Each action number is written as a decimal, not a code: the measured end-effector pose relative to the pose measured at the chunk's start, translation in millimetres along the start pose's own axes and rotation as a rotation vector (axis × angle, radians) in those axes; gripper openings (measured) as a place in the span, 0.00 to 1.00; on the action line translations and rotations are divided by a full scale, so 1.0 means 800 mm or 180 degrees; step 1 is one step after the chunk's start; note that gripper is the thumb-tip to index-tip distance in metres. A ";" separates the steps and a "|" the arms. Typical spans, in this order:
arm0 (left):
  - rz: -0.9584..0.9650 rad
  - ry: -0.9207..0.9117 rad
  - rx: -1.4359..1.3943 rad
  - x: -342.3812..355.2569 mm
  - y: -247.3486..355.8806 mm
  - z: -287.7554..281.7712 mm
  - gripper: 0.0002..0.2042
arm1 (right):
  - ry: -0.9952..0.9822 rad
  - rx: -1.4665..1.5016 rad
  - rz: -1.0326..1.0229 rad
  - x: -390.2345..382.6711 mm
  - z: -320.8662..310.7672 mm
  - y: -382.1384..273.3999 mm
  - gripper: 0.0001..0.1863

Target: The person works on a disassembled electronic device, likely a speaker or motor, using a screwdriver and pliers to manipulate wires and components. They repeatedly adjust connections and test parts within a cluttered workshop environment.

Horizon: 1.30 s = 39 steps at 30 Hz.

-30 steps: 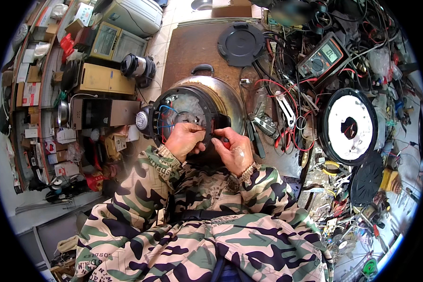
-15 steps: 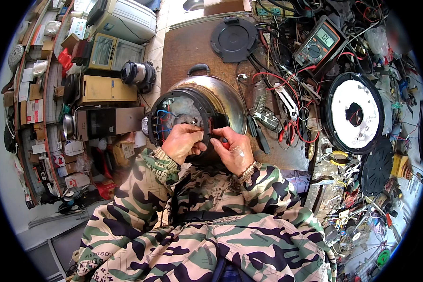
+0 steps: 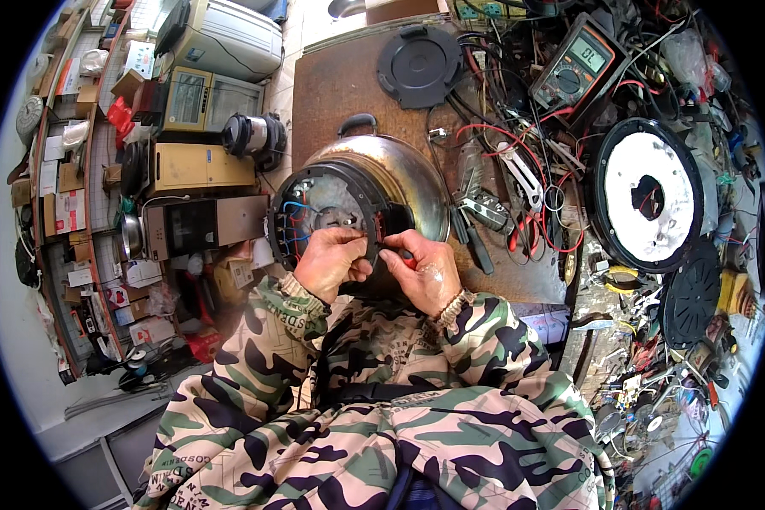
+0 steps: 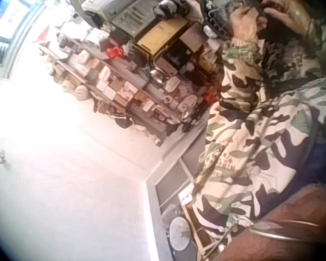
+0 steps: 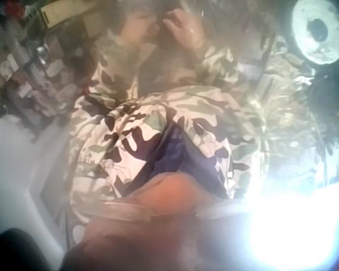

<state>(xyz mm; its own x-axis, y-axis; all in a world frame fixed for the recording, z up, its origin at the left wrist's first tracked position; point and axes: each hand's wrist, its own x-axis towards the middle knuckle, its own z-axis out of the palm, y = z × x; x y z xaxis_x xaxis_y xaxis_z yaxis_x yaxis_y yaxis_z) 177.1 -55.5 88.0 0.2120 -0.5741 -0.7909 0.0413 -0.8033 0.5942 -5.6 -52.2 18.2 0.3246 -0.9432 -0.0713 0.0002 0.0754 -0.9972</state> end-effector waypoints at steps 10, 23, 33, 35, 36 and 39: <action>-0.0014 -0.0088 -0.0288 0.000 -0.007 -0.007 0.08 | -0.0017 -0.0005 0.0018 0.000 0.001 -0.001 0.14; 0.0256 -0.0324 -0.0128 -0.020 -0.012 -0.007 0.10 | 0.0024 0.0058 0.0071 0.001 0.004 0.004 0.13; 0.0941 -0.0224 0.0675 -0.028 -0.018 0.013 0.15 | -0.0067 0.0164 0.0159 0.001 0.002 0.007 0.14; 0.0967 -0.0113 0.0892 -0.030 -0.019 0.013 0.15 | -0.0108 0.0038 0.0162 0.004 -0.001 0.000 0.14; 0.1005 -0.0091 0.0908 -0.029 -0.020 0.013 0.14 | -0.0127 -0.0026 0.0164 0.004 -0.003 -0.003 0.14; 0.1132 -0.0069 0.0967 -0.029 -0.022 0.014 0.14 | -0.0148 0.0106 0.0423 0.000 -0.010 -0.007 0.13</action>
<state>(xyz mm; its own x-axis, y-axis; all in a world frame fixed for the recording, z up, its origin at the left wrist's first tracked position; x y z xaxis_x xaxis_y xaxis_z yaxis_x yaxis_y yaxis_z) 160.9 -29.6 94.1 0.1405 -0.8228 -0.5507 -0.3188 -0.5642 0.7616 -13.1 -55.0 23.5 0.3674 -0.9082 -0.2007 -0.0146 0.2101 -0.9776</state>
